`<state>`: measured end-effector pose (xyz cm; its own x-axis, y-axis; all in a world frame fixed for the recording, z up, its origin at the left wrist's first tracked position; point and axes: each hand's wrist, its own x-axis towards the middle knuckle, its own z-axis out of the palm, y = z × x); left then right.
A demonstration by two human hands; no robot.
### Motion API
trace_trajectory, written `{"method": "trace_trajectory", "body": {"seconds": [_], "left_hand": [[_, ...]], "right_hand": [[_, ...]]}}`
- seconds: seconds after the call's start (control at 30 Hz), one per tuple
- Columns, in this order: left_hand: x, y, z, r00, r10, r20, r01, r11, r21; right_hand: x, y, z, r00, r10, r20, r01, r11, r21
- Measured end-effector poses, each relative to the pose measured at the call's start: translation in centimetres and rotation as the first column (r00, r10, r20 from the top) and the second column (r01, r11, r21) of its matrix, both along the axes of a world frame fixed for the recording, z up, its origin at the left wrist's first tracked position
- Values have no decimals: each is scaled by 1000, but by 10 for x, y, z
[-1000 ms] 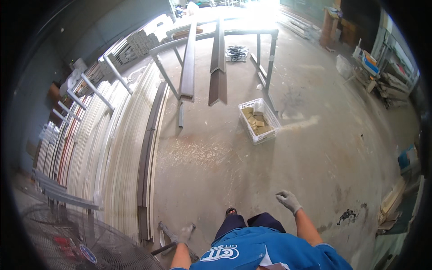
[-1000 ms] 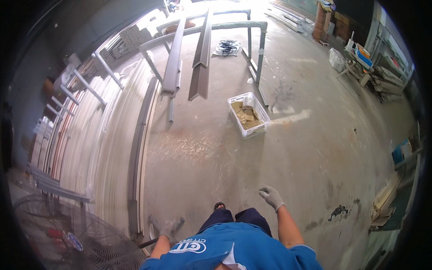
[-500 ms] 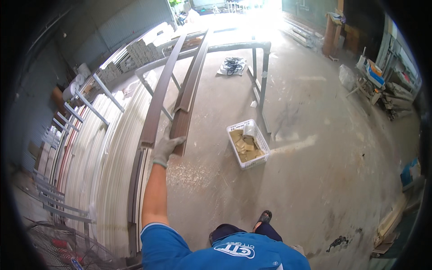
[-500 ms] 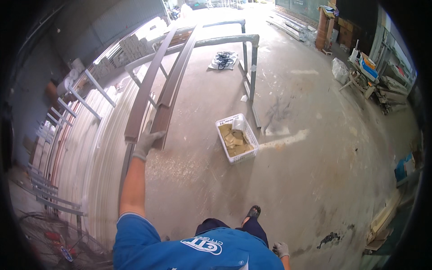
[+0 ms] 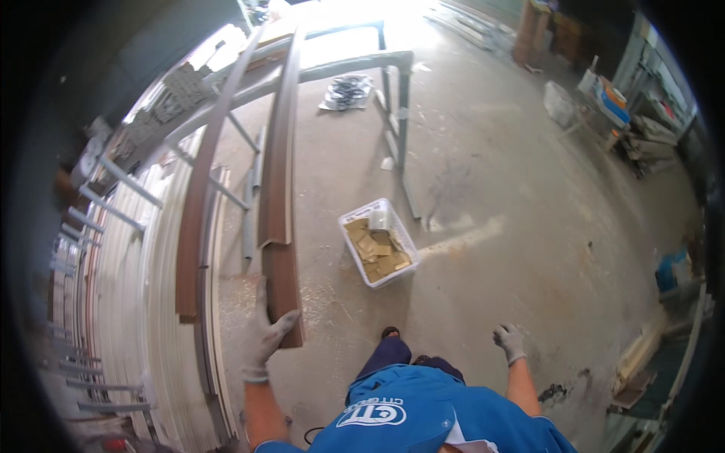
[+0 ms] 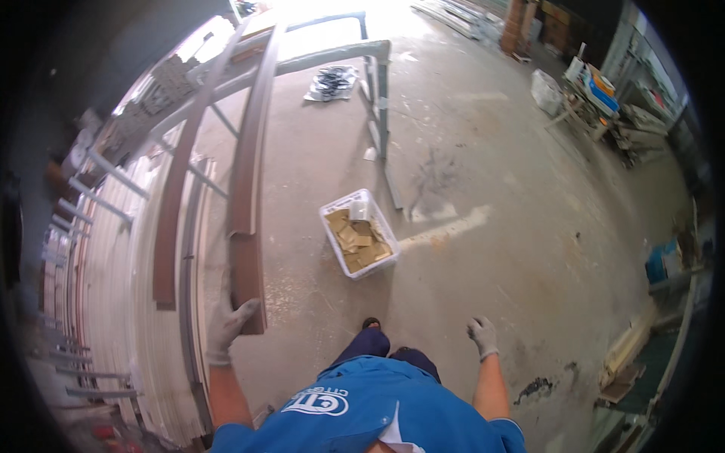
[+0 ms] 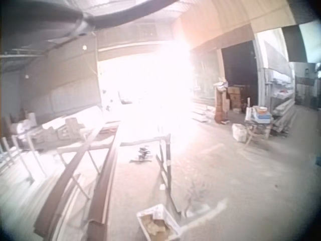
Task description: The person picks up long wooden planks from a stack, carries them to a metal rack, and places them on the rack. The person repeats this process for several planks, handling them one at a time.
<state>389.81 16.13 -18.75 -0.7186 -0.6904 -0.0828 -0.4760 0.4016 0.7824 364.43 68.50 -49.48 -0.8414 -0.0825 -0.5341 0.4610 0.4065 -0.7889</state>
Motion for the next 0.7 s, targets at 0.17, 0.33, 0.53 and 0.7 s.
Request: {"method": "trace_trajectory", "body": {"seconds": [0.17,0.33,0.53,0.7], "left_hand": [[-61,-25,78,967,-4,253,141,837,-529],[-211,-34,106,901,-338,272,433,666,-607],[-419,-40,-10,634,-583,508,749,627,-216],[-534,-22,-206,757,-567,325,589,808,36]], "right_hand": [[-32,-38,4,988,120,98,-124,991,40],[-49,5,-57,906,44,420,-93,991,95],[-143,74,-96,938,245,247,-263,964,43],[-306,88,-69,933,-113,342,111,993,26]]}}
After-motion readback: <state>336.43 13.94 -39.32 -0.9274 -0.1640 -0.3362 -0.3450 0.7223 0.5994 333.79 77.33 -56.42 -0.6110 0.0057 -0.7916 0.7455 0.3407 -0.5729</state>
